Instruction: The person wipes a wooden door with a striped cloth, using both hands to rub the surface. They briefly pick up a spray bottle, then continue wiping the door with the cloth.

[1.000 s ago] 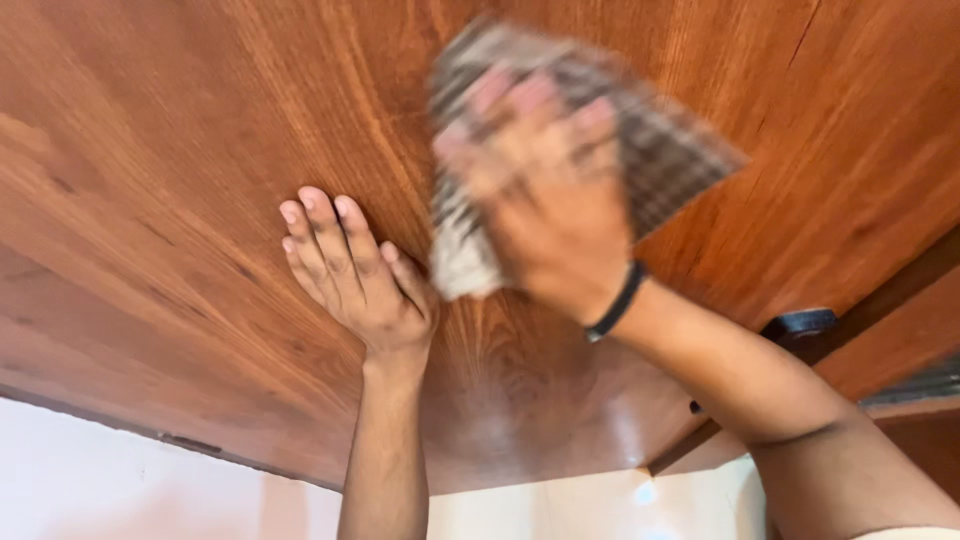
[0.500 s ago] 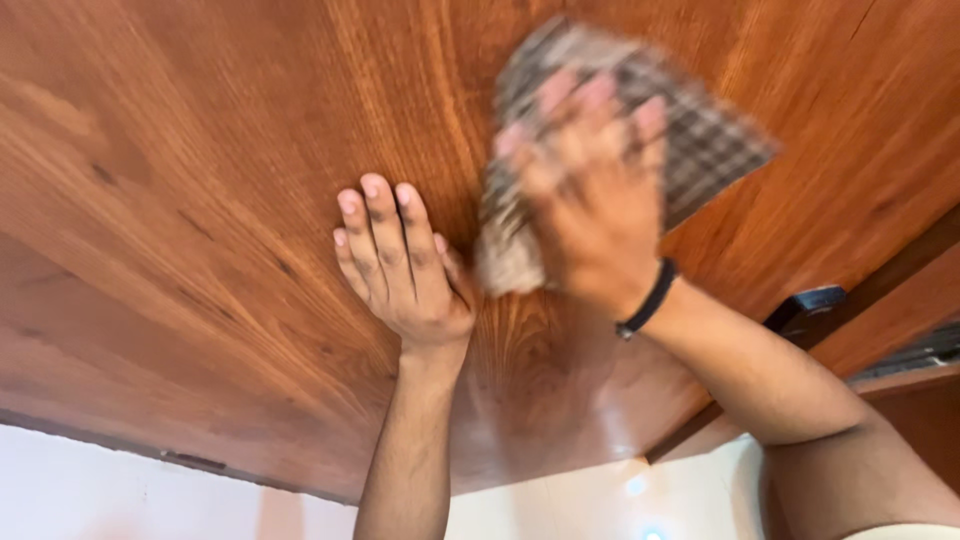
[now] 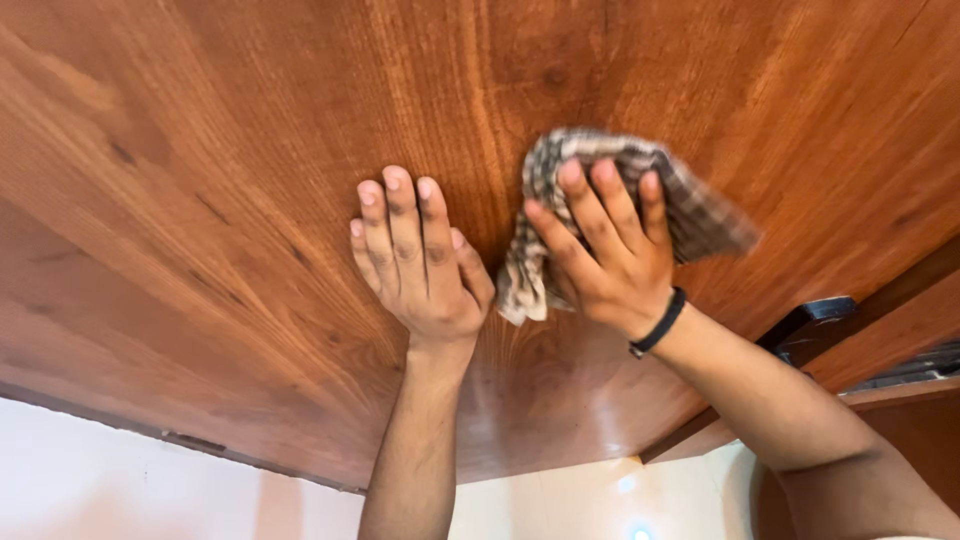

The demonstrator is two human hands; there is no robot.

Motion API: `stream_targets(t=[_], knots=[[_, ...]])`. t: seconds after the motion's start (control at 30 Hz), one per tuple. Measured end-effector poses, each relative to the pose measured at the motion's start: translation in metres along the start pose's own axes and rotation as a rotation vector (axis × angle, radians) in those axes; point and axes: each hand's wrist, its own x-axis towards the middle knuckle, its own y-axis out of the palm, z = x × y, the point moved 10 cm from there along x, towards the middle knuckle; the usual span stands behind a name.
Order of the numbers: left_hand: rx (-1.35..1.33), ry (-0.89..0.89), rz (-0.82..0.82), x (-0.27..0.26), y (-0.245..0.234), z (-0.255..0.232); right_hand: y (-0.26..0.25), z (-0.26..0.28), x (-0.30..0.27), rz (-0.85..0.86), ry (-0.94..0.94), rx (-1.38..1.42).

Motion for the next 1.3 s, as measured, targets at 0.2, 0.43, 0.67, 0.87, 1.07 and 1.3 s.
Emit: stream_targets(t=[0.2, 0.43, 0.67, 0.87, 1.07, 1.3], knots=[[0.015, -0.022, 0.024, -0.002, 0.003, 0.000, -0.004, -0.128, -0.080, -0.397, 0.509, 0.073], [0.022, -0.031, 0.046, -0.003, 0.002, 0.002, 0.040, -0.009, -0.147, -0.133, 0.417, 0.107], [0.002, -0.029, 0.031, -0.004, 0.002, -0.001, 0.016, -0.101, -0.164, -0.466, 0.751, 0.371], [0.015, -0.040, 0.047, -0.002, 0.000, -0.003, 0.038, -0.007, -0.078, -0.282, 0.698, -0.055], [-0.090, -0.026, -0.008, 0.003, -0.049, 0.037, 0.012, 0.027, -0.008, -0.001, 0.316, 0.235], [0.018, -0.056, 0.011, 0.013, -0.075, 0.106, -0.014, -0.041, 0.085, -0.210, 0.542, 0.109]])
